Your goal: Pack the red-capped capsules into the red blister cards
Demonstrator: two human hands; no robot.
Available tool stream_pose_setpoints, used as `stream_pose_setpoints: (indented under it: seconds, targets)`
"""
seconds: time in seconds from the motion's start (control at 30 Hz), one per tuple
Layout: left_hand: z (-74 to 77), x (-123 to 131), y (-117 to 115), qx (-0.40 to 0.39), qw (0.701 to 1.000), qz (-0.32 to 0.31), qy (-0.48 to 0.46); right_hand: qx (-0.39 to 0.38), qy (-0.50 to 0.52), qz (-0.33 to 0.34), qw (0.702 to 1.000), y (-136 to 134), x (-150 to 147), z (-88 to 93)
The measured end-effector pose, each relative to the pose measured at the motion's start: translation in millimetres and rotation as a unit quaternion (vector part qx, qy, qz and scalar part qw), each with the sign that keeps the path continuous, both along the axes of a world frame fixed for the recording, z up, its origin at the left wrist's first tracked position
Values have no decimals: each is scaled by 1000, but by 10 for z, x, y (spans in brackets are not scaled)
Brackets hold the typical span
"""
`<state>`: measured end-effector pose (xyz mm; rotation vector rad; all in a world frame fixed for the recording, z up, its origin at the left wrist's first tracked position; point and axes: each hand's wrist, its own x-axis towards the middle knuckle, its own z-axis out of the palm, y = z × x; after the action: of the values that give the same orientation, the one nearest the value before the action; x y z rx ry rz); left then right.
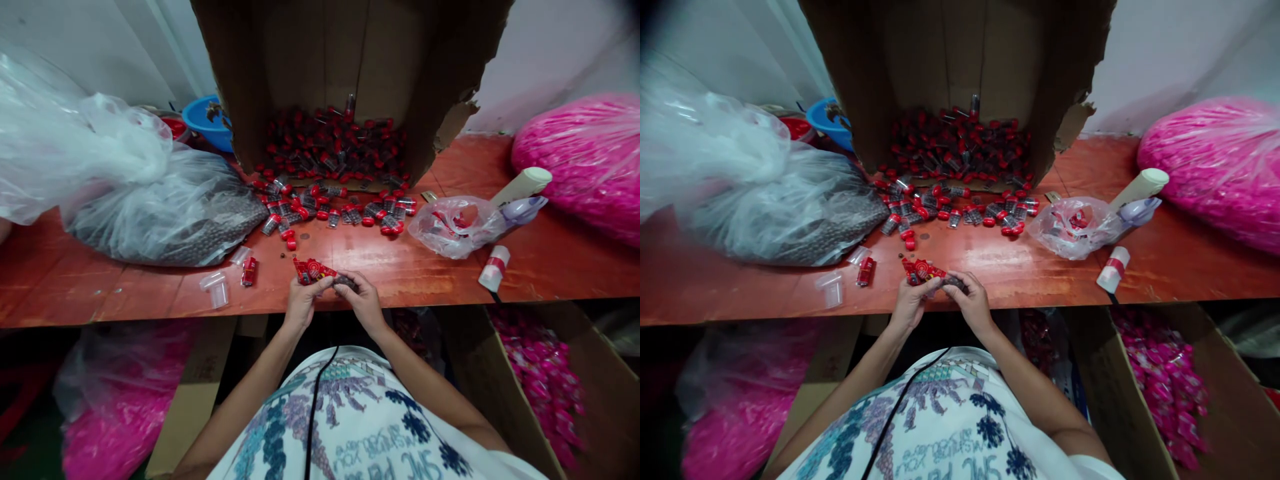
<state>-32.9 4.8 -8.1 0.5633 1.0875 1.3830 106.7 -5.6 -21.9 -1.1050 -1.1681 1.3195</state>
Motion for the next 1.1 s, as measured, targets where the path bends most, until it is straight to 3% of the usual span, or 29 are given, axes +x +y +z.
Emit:
stream_pose_setpoints:
  seconds: [0.1,0.3,0.5,0.73,0.83,0.93,1.03,1.1]
  targets:
    - [-27,2,3,2,1000,12,19,60,-55,41,996,25,44,10]
    - [-29,15,11,-22,999,-46,16,-21,60,24,998,74,43,-63]
    - [24,-19,62,-27,1000,-12,4,16,21,67,997,81,150,-41]
    - [-8,93,67,-44,996,-50,-51,-62,20,4,998,159,170,-98]
    - [-45,74,83,-73,991,-48,-104,-61,-31,-32,997,245,300,-227]
    - [-82,35,89,-105,987,-20,-118,-19,-158,-89,983,334,479,-316]
    - [-100,52,92,-106,989,6,-98,59,-282,-130,949,371,511,-293]
    - [-100,101,105,-92,991,9,-97,103,-289,-107,946,377,399,-246]
